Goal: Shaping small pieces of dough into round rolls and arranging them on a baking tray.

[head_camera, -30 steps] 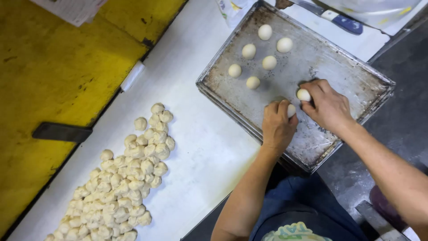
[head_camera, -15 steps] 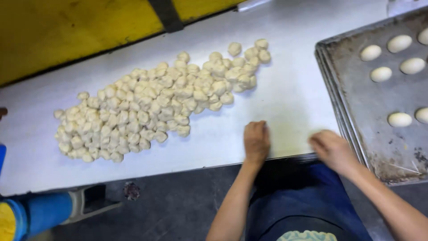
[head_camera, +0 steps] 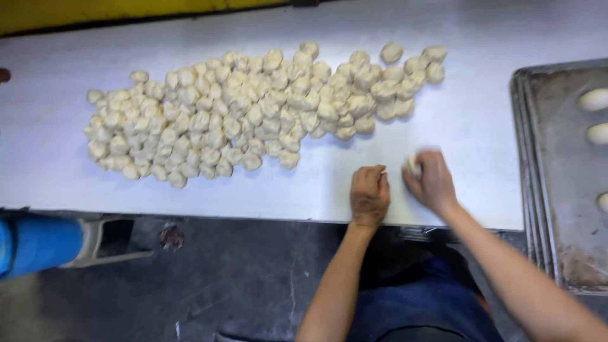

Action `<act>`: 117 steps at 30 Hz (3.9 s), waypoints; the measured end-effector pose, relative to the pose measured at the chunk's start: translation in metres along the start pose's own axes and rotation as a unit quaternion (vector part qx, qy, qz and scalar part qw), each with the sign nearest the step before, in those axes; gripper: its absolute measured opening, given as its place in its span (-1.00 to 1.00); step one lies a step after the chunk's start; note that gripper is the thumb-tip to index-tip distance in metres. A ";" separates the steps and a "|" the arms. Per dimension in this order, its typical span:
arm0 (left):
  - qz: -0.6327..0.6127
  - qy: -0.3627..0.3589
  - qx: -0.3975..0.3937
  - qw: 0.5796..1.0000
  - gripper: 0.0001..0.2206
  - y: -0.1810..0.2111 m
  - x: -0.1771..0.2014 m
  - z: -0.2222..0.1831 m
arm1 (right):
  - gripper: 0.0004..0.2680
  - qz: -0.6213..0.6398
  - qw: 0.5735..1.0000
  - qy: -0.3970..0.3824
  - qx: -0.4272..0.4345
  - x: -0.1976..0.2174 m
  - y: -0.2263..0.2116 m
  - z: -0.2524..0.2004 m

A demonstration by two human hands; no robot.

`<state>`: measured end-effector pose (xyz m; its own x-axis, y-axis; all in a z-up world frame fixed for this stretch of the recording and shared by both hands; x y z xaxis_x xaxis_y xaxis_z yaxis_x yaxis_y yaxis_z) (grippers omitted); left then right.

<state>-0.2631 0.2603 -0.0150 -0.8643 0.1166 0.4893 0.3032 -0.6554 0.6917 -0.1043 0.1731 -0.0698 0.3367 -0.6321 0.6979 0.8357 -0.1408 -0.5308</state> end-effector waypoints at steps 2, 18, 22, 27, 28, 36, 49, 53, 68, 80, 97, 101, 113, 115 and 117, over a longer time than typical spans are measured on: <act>0.029 0.013 -0.034 0.999 -0.92 -0.003 -0.010 0.039 | -0.69 0.005 0.999 0.029 -0.030 0.024 0.002 -0.026; 0.000 -0.073 0.047 0.996 -0.70 0.050 0.027 0.114 | -0.77 0.025 0.988 0.077 -0.135 0.109 0.008 -0.041; 0.159 -0.200 -0.054 0.965 -0.68 0.000 0.006 0.011 | -0.68 -0.096 0.984 -0.109 -0.107 0.076 0.033 -0.040; 0.182 -0.070 -0.120 0.973 -0.78 -0.039 -0.090 0.051 | -0.74 -0.211 0.976 0.025 -0.034 0.007 0.050 0.059; 0.186 -0.065 -0.120 0.973 -0.78 -0.034 -0.077 0.043 | -0.74 -0.209 0.977 0.027 -0.028 0.008 0.035 0.054; 0.201 -0.203 -0.225 0.932 -0.91 -0.039 -0.008 0.005 | -0.77 -0.227 0.970 -0.091 0.011 0.077 0.036 -0.034; 0.077 -0.257 -0.157 0.950 -0.75 -0.007 0.012 0.015 | -0.76 -0.163 0.980 -0.097 -0.058 0.090 0.021 -0.034; 0.183 -0.140 -0.196 0.953 -0.83 -0.018 -0.077 0.059 | -0.69 -0.274 0.960 0.034 -0.040 0.034 0.066 0.040; 0.207 -0.165 -0.189 0.946 -0.77 -0.026 -0.068 0.057 | -0.71 -0.295 0.955 0.011 -0.037 0.050 0.068 0.033; 0.165 -0.231 -0.231 0.930 -0.74 -0.033 -0.019 0.024 | -0.68 -0.231 0.971 -0.028 -0.060 0.082 0.048 -0.005; 0.232 -0.128 -0.247 0.932 -0.78 -0.035 -0.071 0.049 | -0.66 -0.242 0.970 0.026 -0.022 0.048 0.066 0.031; 0.118 -0.112 -0.189 0.968 -0.77 -0.005 -0.055 0.051 | -0.73 -0.181 0.983 -0.014 -0.007 0.061 0.048 0.034; 0.103 -0.089 -0.230 0.964 -0.76 -0.003 -0.056 0.056 | -0.69 -0.144 0.990 0.007 0.011 0.067 0.045 0.036; 0.037 -0.144 -0.157 0.976 -0.74 -0.001 -0.023 0.046 | -0.73 -0.093 0.995 -0.037 -0.004 0.089 0.037 0.006; 0.055 -0.196 -0.216 0.955 -0.79 -0.005 0.014 0.033 | -0.71 -0.053 0.997 -0.031 -0.043 0.118 0.033 -0.033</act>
<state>-0.2633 0.2897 0.0055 -0.5952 0.2444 0.7655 0.1168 -0.9162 0.3834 -0.0513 0.0686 -0.0203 0.2771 -0.5616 0.7796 0.8283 -0.2716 -0.4900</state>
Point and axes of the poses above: each hand's wrist, its own z-axis towards the middle knuckle, its own x-axis out of the back of the hand, y = z × x, the point moved 4 cm from there along z, towards the middle knuckle, and after that the axes turned 5 degrees about y, right-handed, at the moved point
